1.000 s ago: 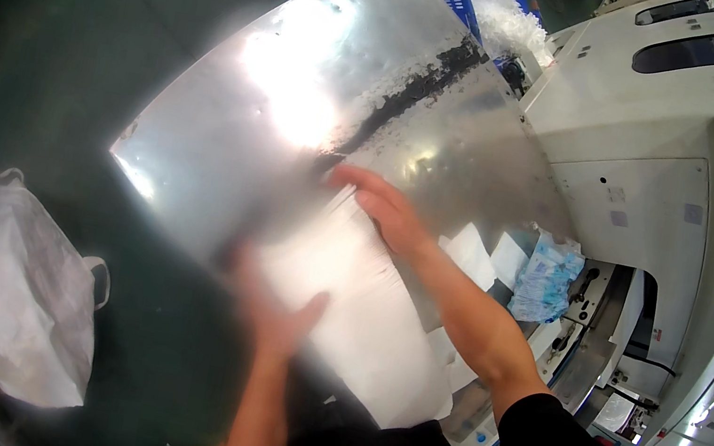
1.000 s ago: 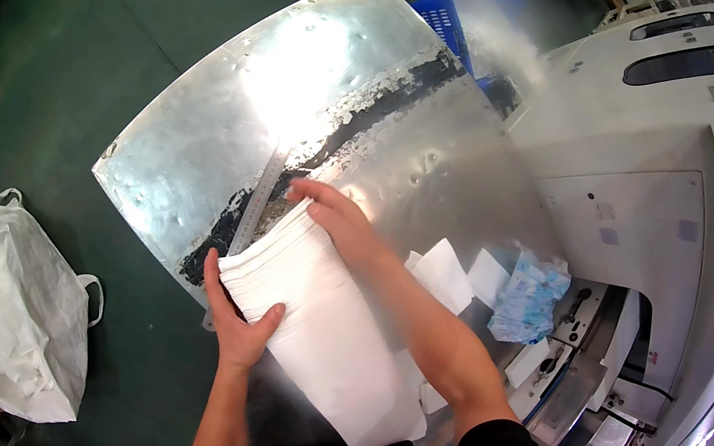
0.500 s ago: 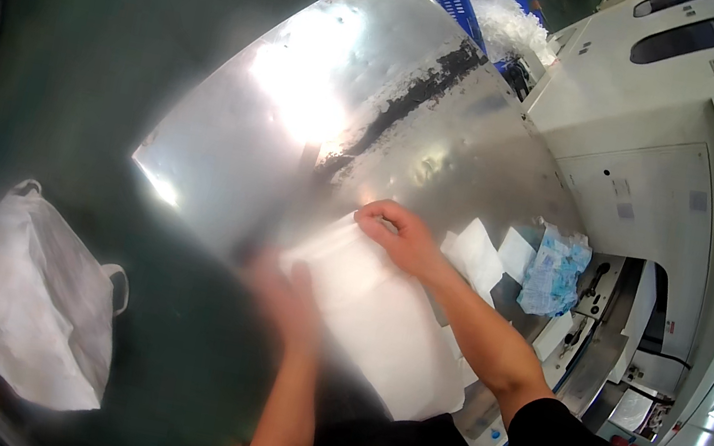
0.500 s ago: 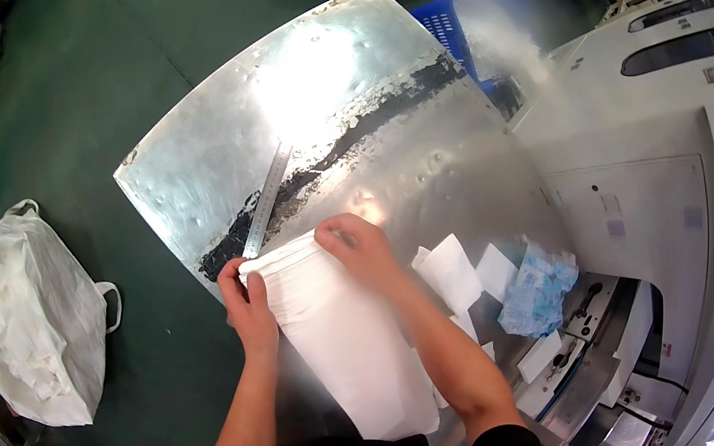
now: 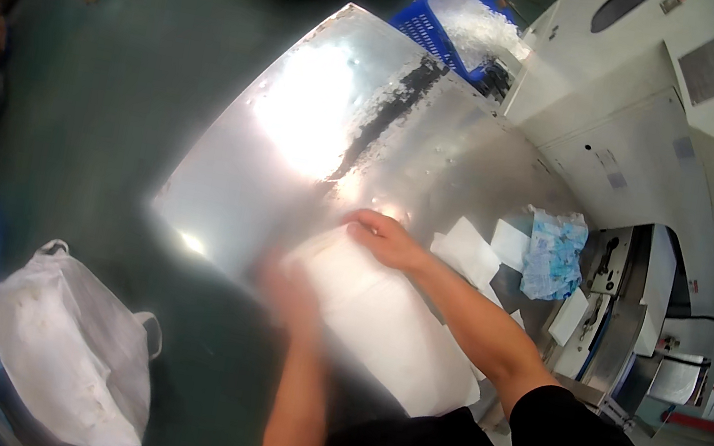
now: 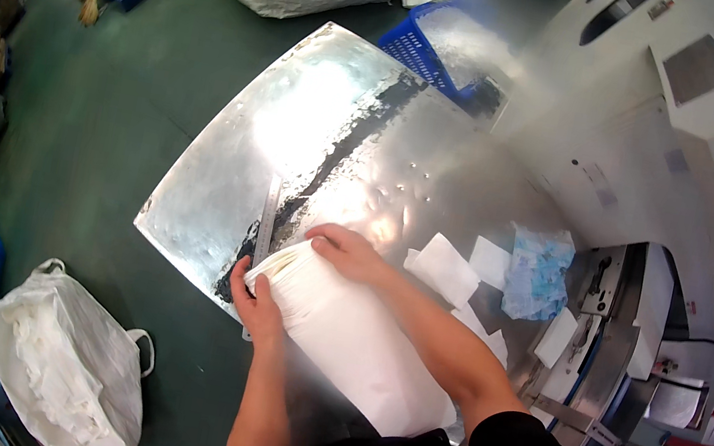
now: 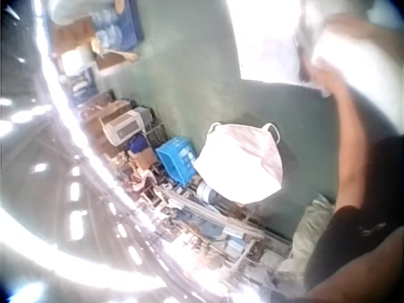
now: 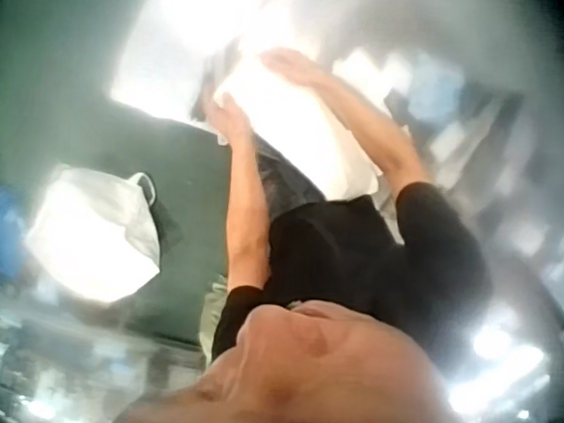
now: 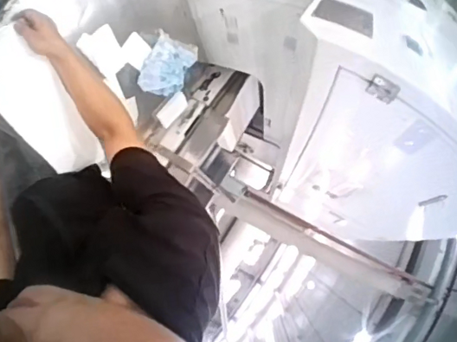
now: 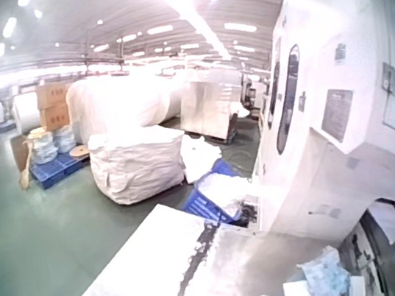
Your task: The person picks white rectangular items from a blue basket and places them onto a metal table. They then pick up light blue plastic bags and place them on the table. The person continues to pick up the white items and place them into the plastic bags, then places the filled bags onto a conveyor belt.
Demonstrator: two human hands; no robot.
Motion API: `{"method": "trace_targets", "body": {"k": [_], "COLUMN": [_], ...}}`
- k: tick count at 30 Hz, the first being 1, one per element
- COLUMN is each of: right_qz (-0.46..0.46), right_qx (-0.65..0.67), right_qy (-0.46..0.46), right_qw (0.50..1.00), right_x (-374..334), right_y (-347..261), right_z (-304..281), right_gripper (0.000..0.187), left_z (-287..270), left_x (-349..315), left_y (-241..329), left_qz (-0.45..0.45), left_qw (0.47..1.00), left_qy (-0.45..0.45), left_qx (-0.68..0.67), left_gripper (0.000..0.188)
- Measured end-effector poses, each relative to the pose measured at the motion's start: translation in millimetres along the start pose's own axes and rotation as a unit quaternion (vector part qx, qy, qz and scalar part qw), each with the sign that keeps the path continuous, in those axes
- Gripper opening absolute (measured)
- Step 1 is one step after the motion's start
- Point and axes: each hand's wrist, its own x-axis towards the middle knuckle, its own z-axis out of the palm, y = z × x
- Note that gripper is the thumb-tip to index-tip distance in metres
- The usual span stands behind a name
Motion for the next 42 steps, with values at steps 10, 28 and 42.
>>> {"method": "trace_targets", "body": {"k": [10,28,42], "right_qz": [0.399,0.193,0.126], "right_qx": [0.148,0.286,0.307], "right_qy": [-0.242,0.374,0.476], "right_qw": [0.872,0.861,0.814], "right_x": [-340.3,-343.1,-411.6], "right_y": [37.7,86.1,86.7], "right_z": [-85.6,106.5,136.9], "right_gripper": [0.038,0.059,0.087], "left_z": [-31.5,9.3,-39.9], "left_x": [82.7,84.5,53.5], "left_y": [73.9,27.0,89.9], "left_qz": [0.093,0.177,0.113], "left_qw": [0.852,0.641,0.691], "left_qy": [-0.391,-0.68,-0.712], "left_qx": [0.337,0.309,0.053], "left_gripper": [0.073,0.071,0.077]}}
